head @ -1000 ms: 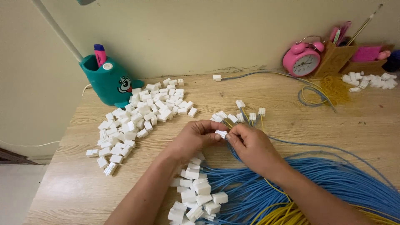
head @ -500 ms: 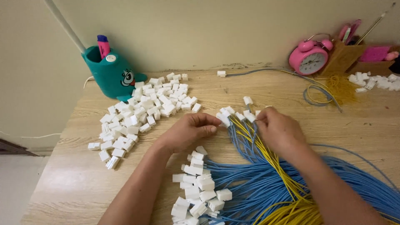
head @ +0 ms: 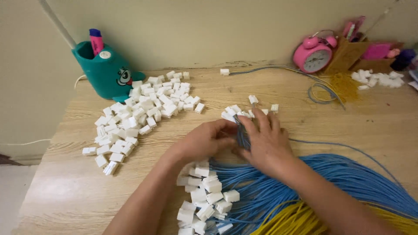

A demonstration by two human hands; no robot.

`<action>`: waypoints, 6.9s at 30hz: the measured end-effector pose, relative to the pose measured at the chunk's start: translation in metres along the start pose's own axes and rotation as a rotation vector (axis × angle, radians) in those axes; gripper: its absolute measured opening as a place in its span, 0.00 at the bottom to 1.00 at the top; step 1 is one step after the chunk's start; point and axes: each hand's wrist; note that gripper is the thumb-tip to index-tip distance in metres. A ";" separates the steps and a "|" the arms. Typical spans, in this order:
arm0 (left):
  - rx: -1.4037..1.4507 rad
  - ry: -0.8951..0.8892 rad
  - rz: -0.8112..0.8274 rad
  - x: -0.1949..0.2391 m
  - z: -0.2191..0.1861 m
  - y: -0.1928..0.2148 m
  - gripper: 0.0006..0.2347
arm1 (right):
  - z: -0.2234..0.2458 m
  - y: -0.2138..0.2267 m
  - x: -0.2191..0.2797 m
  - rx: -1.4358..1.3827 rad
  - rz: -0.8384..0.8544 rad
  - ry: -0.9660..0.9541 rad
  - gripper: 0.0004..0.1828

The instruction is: The person assembles electrical cables by inserting the ends of blue and yellow wires into white plastic connectors. They handle the wires and connectors by hand, repeatedly picking up a connector and a wire, inserting the wire, and placing the finished assembly on the table.

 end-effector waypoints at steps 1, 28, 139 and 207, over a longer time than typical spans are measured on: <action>0.004 -0.008 0.012 0.005 -0.010 -0.004 0.18 | -0.006 -0.005 -0.002 0.007 0.000 -0.013 0.42; -0.775 -0.056 0.292 0.029 -0.047 -0.026 0.13 | -0.005 0.063 0.093 -0.624 0.163 0.573 0.11; -0.333 0.225 0.090 0.017 -0.014 0.060 0.12 | -0.021 -0.011 -0.037 -1.531 0.223 -0.351 0.11; 0.873 0.158 -0.286 -0.023 0.052 -0.016 0.08 | -0.004 0.004 -0.018 -1.164 -0.066 -0.300 0.10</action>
Point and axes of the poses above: each hand's wrist, its own x-axis away from the middle knuckle, its own y-axis out of the back of the hand, z = x × y, and after that the axes turned 12 degrees about -z, right-handed
